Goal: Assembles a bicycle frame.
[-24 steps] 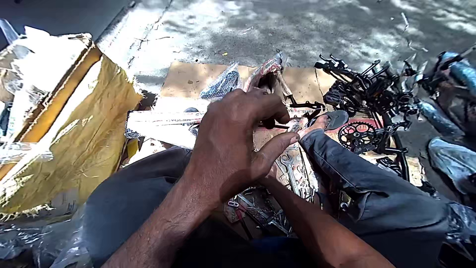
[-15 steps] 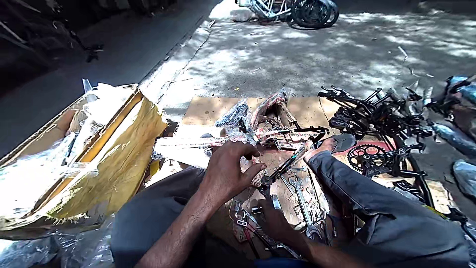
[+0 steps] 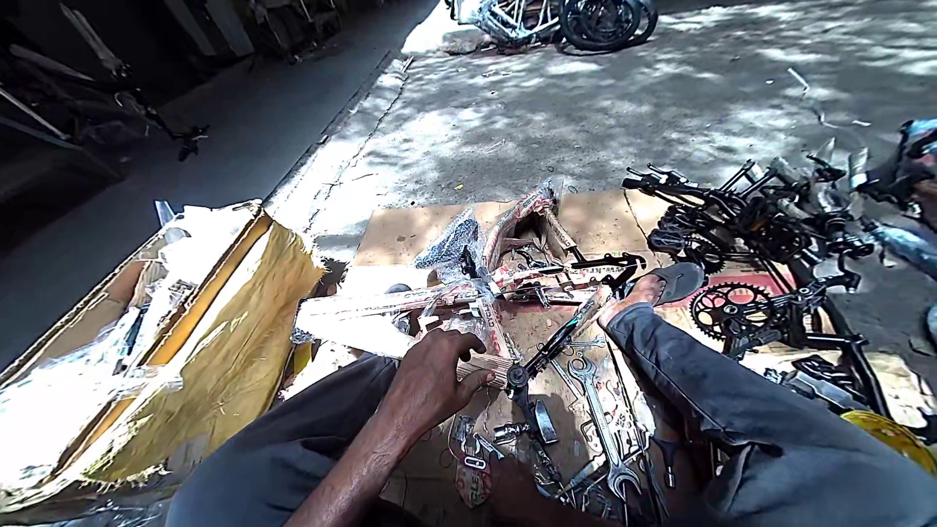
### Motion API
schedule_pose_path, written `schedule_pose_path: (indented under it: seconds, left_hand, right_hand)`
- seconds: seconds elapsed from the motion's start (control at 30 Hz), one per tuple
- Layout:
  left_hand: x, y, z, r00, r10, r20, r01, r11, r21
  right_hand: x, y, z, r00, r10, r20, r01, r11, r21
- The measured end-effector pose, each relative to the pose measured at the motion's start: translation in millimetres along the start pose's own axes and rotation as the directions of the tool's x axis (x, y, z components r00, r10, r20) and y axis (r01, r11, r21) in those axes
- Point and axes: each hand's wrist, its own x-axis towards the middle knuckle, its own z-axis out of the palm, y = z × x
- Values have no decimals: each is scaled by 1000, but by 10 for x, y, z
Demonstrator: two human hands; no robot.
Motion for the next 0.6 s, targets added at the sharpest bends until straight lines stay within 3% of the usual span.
schedule_pose_path:
  seconds: [0.13,0.23,0.4,0.5,0.6]
  left_hand:
    - [21,-16,78,998,-8,63,7,1000,20]
    - [40,-11,117,975,-88,202,85,996,26]
    - [45,-75,193,800,-286,528,246,958,146]
    - [9,-118,357,702,-323,635,312,941,133]
    - [26,-75,634,615,-315,723,371,925,87]
  right_hand:
    - [-56,230,-198,989,-145,-26,148,974,171]
    - [-39,305,-382,963,-269,-27,262,904,338]
    - [-323,402,-737,956,-292,1,239,785,571]
    - [-606,696,-761,938,-346,-3,193,517,834]
    - [-812,917,-814,945,-326,4,80,244,967]
